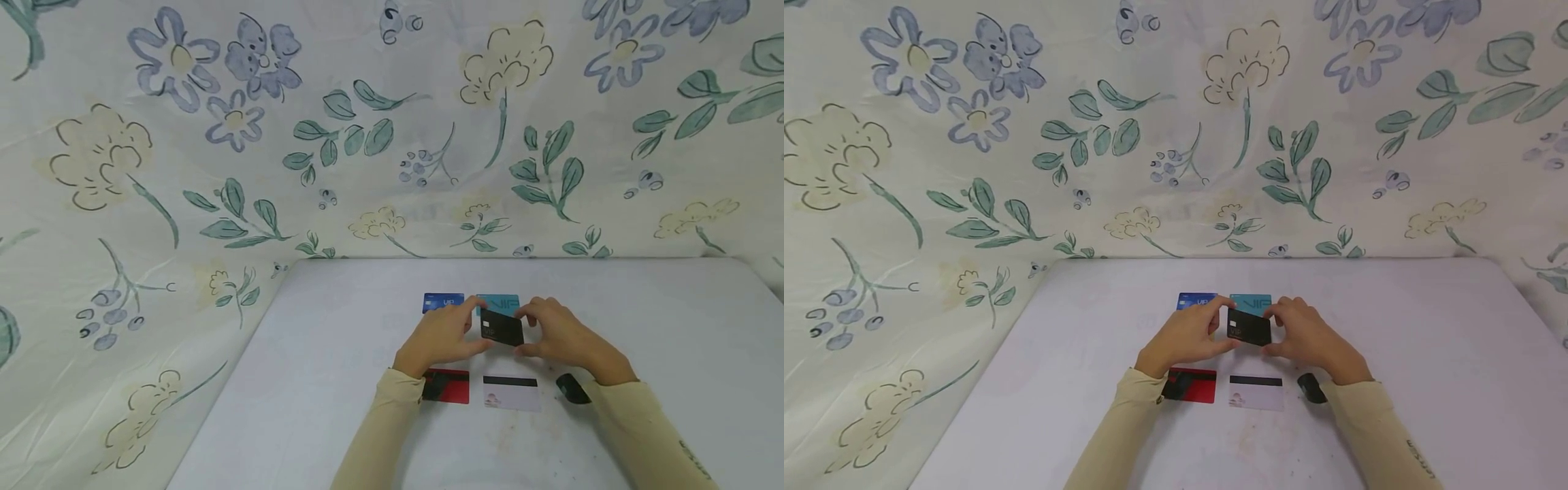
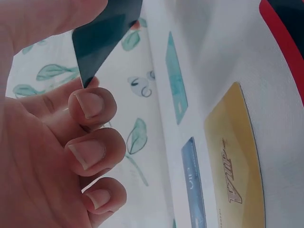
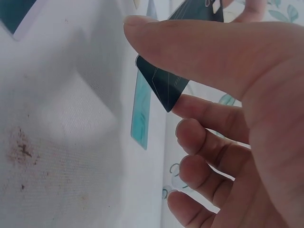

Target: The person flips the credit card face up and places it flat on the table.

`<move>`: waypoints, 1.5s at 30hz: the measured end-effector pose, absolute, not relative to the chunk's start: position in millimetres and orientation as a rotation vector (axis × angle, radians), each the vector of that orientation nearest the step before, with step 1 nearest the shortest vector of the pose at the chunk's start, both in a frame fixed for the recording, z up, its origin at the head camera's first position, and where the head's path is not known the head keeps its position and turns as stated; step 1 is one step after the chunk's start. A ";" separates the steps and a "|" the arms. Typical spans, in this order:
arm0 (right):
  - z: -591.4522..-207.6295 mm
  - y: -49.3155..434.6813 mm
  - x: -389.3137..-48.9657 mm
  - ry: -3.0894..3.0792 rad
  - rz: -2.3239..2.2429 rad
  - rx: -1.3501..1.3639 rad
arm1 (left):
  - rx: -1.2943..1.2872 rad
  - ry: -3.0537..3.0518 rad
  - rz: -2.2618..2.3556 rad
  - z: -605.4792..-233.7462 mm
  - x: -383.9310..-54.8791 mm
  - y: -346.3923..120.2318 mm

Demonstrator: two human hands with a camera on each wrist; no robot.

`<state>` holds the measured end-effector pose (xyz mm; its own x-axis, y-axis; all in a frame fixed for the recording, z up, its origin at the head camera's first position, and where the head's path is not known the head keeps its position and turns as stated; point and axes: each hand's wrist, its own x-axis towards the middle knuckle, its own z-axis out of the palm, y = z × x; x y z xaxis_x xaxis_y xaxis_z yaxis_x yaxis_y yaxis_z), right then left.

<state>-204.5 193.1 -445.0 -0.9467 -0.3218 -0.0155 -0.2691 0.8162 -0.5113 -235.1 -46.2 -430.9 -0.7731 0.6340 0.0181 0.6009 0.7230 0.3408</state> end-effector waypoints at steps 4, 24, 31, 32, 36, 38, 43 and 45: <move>-444.4 193.8 -204.8 2.900 -0.784 -0.475 | 0.982 2.824 0.467 -431.1 -235.3 -46.0; -443.5 194.4 -205.3 2.868 -0.778 -0.470 | 0.897 2.767 0.400 -436.4 -238.1 -43.9; -443.7 194.6 -205.8 2.862 -0.759 -0.459 | 0.891 2.757 0.363 -438.1 -238.6 -42.3; -444.2 194.5 -206.0 2.860 -0.757 -0.454 | 0.890 2.755 0.359 -438.6 -238.6 -42.1; -447.1 194.7 -206.5 2.856 -0.749 -0.435 | 0.865 2.752 0.353 -440.0 -237.9 -41.6; -448.7 194.6 -206.8 2.856 -0.748 -0.431 | 0.854 2.752 0.347 -440.8 -237.6 -40.8; -451.9 194.6 -208.4 2.860 -0.736 -0.428 | 0.838 2.763 0.305 -442.8 -237.4 -38.2; -453.0 194.9 -209.0 2.862 -0.730 -0.428 | 0.832 2.767 0.288 -443.7 -237.4 -37.3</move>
